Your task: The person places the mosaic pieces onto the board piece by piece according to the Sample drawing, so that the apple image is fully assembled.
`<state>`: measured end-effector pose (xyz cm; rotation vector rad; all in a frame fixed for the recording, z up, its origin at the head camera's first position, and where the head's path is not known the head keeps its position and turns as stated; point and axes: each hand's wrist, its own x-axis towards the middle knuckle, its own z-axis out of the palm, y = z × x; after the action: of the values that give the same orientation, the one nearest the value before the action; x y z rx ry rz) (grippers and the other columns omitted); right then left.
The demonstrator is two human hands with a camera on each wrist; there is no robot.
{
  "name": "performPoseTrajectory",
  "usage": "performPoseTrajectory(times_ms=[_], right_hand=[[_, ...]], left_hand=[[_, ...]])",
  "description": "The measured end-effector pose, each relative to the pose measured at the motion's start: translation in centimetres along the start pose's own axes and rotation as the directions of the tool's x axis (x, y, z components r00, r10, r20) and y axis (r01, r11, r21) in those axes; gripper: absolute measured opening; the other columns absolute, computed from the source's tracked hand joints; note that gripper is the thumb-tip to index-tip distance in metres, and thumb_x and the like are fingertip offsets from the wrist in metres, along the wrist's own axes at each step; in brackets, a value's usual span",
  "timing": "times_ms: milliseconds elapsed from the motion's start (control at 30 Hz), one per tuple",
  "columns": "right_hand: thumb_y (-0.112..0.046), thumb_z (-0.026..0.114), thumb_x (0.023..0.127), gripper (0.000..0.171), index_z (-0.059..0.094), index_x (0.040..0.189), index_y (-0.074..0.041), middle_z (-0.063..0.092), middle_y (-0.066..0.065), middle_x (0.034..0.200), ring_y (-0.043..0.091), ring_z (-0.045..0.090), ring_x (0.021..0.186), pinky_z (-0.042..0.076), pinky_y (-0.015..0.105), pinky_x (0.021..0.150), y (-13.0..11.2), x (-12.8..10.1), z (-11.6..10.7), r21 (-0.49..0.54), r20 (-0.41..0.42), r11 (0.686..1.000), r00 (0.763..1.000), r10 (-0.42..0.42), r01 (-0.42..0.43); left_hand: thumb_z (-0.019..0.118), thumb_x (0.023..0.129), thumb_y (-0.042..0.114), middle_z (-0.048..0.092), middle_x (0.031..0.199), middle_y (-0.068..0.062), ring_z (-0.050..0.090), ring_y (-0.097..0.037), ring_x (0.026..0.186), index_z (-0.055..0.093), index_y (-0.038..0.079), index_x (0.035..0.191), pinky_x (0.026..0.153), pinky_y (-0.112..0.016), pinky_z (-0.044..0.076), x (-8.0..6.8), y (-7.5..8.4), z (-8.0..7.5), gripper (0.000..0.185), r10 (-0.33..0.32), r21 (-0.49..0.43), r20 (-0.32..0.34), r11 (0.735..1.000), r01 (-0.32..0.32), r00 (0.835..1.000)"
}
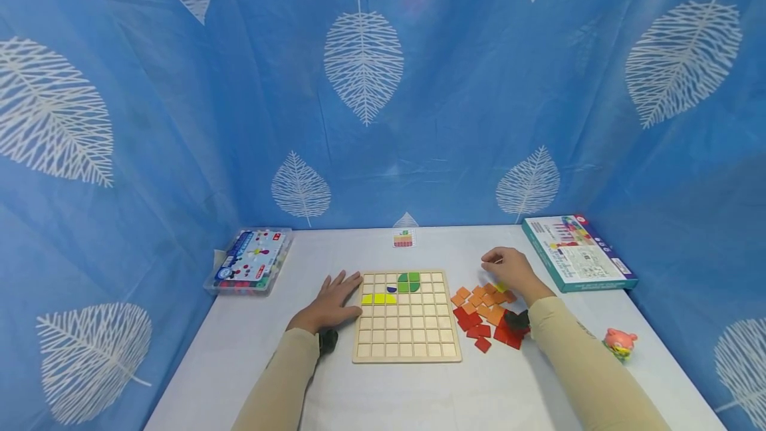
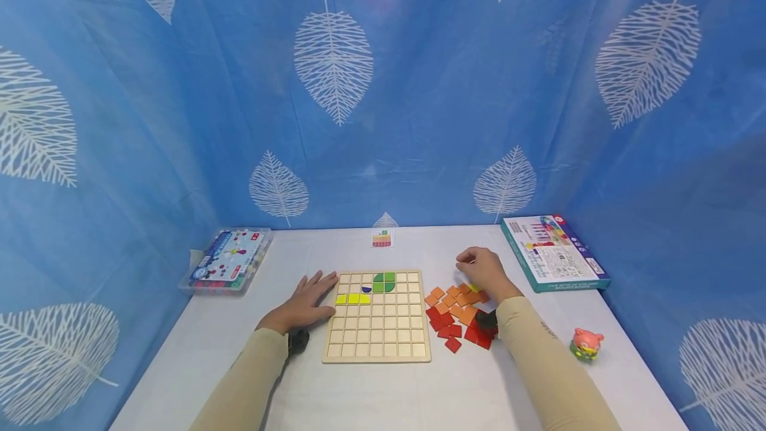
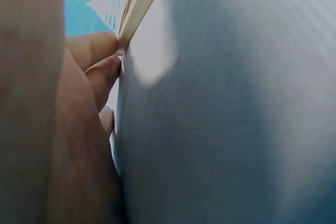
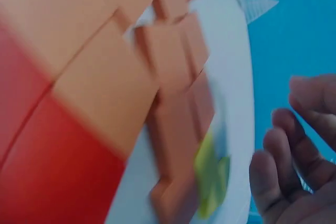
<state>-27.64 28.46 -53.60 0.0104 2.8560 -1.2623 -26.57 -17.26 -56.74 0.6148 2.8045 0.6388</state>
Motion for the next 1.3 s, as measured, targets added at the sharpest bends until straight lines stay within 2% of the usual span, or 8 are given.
performPoseTrajectory(times_ms=[267,667,967,1100,1300], right_hand=[[-0.011,0.066,0.101,0.024,0.07,0.12,0.003,0.067,0.021,0.115,0.037,0.061,0.105,0.055,0.052,0.092,2.1,-0.6,-1.0,-0.033,-0.009,0.995,0.996,0.089,-0.089],[-0.015,0.064,0.103,0.032,0.065,0.128,0.005,0.064,0.026,0.125,0.042,0.058,0.114,0.05,0.059,0.1,3.0,-1.0,-1.5,-0.049,0.002,0.987,0.989,0.15,-0.15],[-0.016,0.068,0.101,0.035,0.063,0.13,0.004,0.063,0.024,0.124,0.039,0.058,0.109,0.052,0.055,0.098,2.9,-1.1,-1.5,-0.023,0.022,0.978,0.978,0.207,-0.206],[-0.015,0.071,0.097,0.039,0.063,0.129,0.007,0.063,0.024,0.121,0.039,0.059,0.109,0.053,0.054,0.096,2.8,-1.1,-1.8,-0.035,0.047,0.978,0.978,0.205,-0.204],[-0.006,0.067,0.092,0.041,0.061,0.131,0.007,0.062,0.022,0.119,0.039,0.057,0.109,0.051,0.056,0.098,2.8,-1.3,-2.2,-0.05,0.111,0.979,0.973,0.2,-0.196]], left_hand=[[0.063,0.094,0.044,0.03,0.17,0.002,0.01,-0.029,0.16,0.036,0.017,0.166,0.126,-0.051,-0.002,-0.1,0.1,-0.1,0.081,0.009,-0.011,0.004,1.0,-0.009,1.0],[0.062,0.093,0.045,0.03,0.171,0.002,0.009,-0.028,0.16,0.036,0.017,0.166,0.126,-0.05,-0.002,0.0,0.1,0.0,0.083,0.001,0.018,0.003,1.0,-0.001,1.0],[0.063,0.095,0.044,0.03,0.17,0.002,0.009,-0.027,0.16,0.036,0.018,0.166,0.126,-0.049,-0.003,0.1,0.0,-0.2,0.081,0.008,0.003,-0.002,1.0,-0.008,1.0],[0.064,0.095,0.044,0.03,0.17,0.002,0.009,-0.027,0.16,0.036,0.018,0.166,0.126,-0.049,-0.003,0.1,-0.1,-0.1,0.081,0.01,0.002,-0.004,1.0,-0.01,1.0],[0.064,0.094,0.043,0.031,0.17,0.001,0.01,-0.028,0.159,0.036,0.017,0.166,0.126,-0.049,-0.003,0.1,-0.1,0.0,0.082,0.011,-0.002,0.0,1.0,-0.011,1.0]])
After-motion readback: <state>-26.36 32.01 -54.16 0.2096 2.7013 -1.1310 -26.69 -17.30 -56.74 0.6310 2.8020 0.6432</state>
